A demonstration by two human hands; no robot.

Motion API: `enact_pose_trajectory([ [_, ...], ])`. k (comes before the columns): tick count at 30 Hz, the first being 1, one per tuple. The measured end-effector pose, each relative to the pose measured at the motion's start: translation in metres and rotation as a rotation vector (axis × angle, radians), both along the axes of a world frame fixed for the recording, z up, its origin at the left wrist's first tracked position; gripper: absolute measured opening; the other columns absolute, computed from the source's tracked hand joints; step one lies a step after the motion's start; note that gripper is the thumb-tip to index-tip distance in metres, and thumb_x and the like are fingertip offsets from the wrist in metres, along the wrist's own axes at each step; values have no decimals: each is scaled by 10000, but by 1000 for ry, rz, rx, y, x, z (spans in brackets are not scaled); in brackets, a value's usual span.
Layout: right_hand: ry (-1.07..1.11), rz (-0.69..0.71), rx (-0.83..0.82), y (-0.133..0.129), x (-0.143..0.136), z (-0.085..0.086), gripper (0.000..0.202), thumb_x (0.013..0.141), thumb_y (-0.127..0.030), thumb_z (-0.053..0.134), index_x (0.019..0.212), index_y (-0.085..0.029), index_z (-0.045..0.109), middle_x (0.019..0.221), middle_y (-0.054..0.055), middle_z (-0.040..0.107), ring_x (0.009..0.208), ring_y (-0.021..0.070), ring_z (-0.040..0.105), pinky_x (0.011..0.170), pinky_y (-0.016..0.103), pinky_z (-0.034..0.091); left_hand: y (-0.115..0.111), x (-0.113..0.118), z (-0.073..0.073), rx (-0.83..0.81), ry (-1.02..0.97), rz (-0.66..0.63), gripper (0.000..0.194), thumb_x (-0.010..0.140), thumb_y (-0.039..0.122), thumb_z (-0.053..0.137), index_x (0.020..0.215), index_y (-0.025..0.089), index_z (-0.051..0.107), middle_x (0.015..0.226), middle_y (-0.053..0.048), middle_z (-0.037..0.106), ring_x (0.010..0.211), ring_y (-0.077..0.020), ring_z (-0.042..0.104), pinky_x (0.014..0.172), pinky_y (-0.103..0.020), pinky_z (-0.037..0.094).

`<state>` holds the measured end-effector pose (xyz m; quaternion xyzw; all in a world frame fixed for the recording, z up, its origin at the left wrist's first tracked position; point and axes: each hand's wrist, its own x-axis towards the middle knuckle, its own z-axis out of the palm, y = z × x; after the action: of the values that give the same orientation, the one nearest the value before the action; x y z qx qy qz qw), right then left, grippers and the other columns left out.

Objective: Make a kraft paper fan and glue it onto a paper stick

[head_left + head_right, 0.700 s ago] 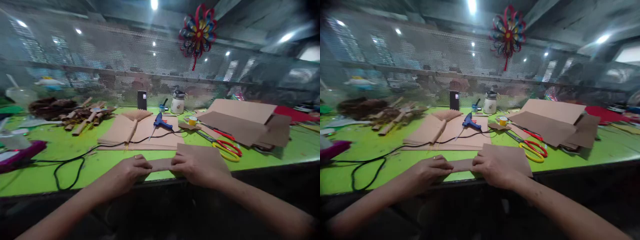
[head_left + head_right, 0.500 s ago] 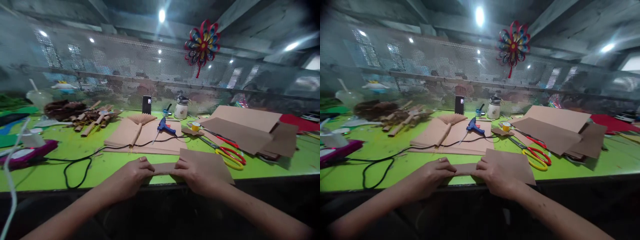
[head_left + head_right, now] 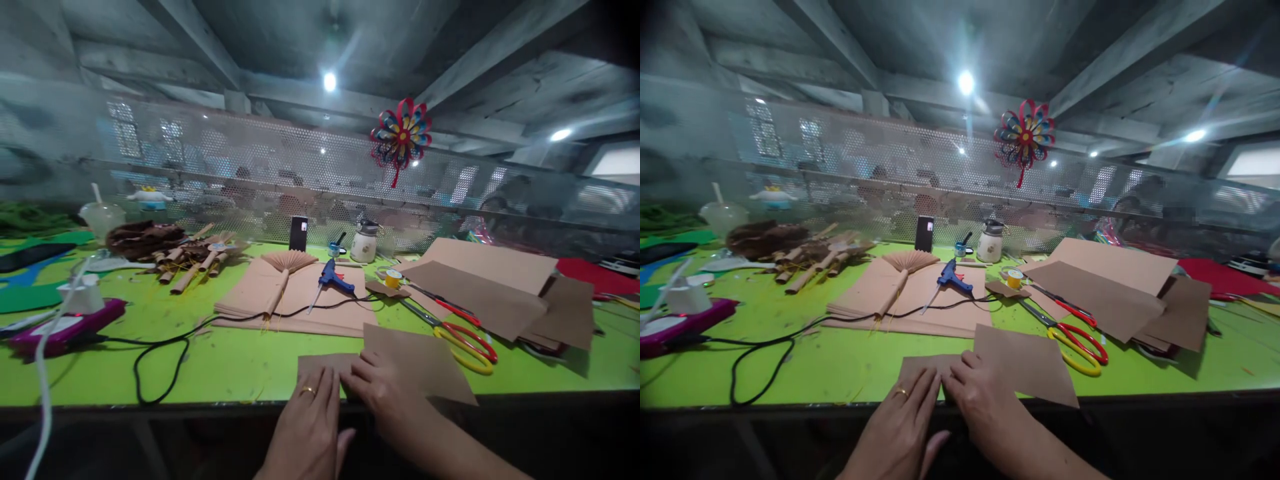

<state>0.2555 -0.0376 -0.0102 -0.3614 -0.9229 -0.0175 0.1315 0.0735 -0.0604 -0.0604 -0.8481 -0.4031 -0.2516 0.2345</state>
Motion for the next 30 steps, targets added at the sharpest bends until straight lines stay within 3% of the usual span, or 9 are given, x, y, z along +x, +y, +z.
enact_pose_trajectory([
  [5,29,-68,62,-13,-4,-8,282,830,-52,494,1084,-100,606,1010,104,604,947,238,487,878,356,434,-3,-2,-6,98,17,12,592,772,403,624,1220,26,531,1232,-236,599,1126,-345,577,855,-406,543],
  [10,-23,-214,105,-25,-5,-8,242,863,-87,496,1077,-111,606,1004,108,595,940,251,494,846,381,448,-11,3,6,1,-55,54,588,769,386,638,1216,23,518,1259,-274,545,1192,-407,506,894,-482,521],
  [14,-35,-365,163,-28,2,-9,221,935,-220,443,1006,-119,626,899,115,582,897,272,494,788,422,452,-10,-4,15,-43,-74,30,556,814,397,599,1194,-2,522,1228,-282,547,1200,-412,491,927,-497,497],
  [19,19,-333,152,-29,8,-9,251,949,-239,420,980,-104,629,918,128,582,938,277,489,836,431,452,-7,-16,20,-114,-34,-14,532,829,398,594,1188,10,531,1183,-258,574,1125,-361,553,916,-467,508],
  [25,209,-277,180,-36,-15,-1,384,932,-257,458,1265,-67,480,1193,177,522,1114,289,424,972,456,397,-7,-14,19,-100,-19,-26,511,825,331,590,1213,9,507,1181,-237,590,1134,-358,539,935,-479,487],
  [30,172,-302,122,-38,-35,-10,385,915,-346,500,1206,-96,525,1109,164,567,1052,289,454,934,465,408,-5,-19,15,-123,13,-18,532,780,201,576,1262,9,456,1229,-230,571,1150,-348,530,940,-473,478],
])
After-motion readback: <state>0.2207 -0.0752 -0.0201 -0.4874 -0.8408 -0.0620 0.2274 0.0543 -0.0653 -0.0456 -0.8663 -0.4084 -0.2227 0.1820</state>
